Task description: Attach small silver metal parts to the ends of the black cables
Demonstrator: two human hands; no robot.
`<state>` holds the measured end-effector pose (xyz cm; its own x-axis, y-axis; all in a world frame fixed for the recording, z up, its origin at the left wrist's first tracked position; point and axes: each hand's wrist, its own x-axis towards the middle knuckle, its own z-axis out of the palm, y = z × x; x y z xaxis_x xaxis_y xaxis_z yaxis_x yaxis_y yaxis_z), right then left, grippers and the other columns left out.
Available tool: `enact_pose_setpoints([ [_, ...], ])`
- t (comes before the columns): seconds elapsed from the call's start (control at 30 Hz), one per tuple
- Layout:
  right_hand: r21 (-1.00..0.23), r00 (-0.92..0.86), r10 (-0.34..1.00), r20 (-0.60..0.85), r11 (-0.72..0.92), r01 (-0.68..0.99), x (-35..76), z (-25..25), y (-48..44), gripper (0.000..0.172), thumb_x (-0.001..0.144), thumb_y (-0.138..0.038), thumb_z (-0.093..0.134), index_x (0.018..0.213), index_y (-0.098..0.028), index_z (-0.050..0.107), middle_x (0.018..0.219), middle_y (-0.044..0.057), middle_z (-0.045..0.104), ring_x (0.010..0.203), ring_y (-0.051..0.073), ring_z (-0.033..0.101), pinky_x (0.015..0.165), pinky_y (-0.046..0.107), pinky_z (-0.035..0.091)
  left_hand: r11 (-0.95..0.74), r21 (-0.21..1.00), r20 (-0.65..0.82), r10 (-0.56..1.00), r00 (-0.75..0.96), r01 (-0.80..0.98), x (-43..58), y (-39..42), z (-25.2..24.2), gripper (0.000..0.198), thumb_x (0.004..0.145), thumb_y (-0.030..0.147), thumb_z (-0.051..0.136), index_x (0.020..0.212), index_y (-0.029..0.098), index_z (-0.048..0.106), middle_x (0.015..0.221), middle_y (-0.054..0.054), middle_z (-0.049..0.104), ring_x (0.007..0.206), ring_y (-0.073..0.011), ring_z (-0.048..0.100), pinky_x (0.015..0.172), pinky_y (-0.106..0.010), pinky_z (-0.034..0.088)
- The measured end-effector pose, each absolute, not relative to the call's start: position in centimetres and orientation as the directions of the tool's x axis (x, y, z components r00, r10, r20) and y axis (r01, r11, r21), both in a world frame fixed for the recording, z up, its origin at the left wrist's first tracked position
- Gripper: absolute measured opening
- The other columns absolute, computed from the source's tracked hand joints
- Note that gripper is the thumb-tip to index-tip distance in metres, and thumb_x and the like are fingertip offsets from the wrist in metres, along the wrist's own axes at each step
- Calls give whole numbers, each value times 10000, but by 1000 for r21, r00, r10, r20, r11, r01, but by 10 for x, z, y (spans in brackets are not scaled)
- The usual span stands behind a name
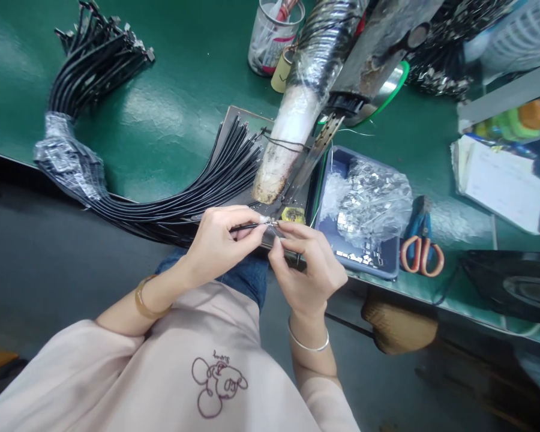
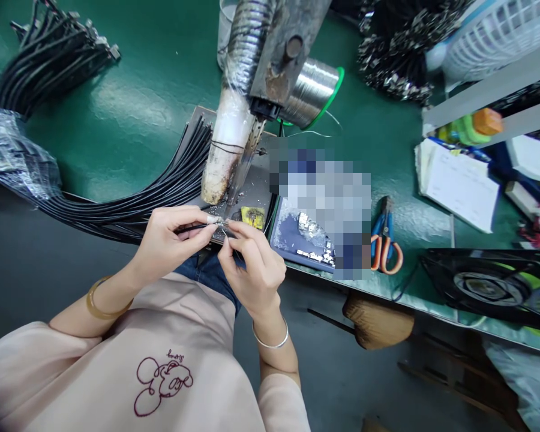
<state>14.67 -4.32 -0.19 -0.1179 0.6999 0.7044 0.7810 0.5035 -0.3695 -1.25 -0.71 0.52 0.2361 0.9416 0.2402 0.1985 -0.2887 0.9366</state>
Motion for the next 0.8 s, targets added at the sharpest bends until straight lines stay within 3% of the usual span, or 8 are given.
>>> enact_pose_setpoints([
  [0.57, -347, -102, 677, 729, 494, 798, 146, -1, -39, 215, 836, -39, 719, 874, -228, 622, 930, 26, 795, 830, 142, 771, 762, 227, 621, -419, 859, 372, 905, 205, 293, -9, -6, 5, 145, 861, 96, 607, 757, 138, 699, 587, 44, 482, 535, -79, 416, 523, -212, 339],
  [0.8, -314, -155, 668, 728, 525, 791, 148, -2, -42, 229, 816, -29, 713, 836, -219, 586, 912, 49, 797, 802, 147, 778, 734, 215, 622, -437, 838, 375, 896, 237, 327, -10, -9, 3, 168, 859, 86, 591, 757, 139, 713, 612, 13, 591, 527, -83, 453, 521, -212, 357],
])
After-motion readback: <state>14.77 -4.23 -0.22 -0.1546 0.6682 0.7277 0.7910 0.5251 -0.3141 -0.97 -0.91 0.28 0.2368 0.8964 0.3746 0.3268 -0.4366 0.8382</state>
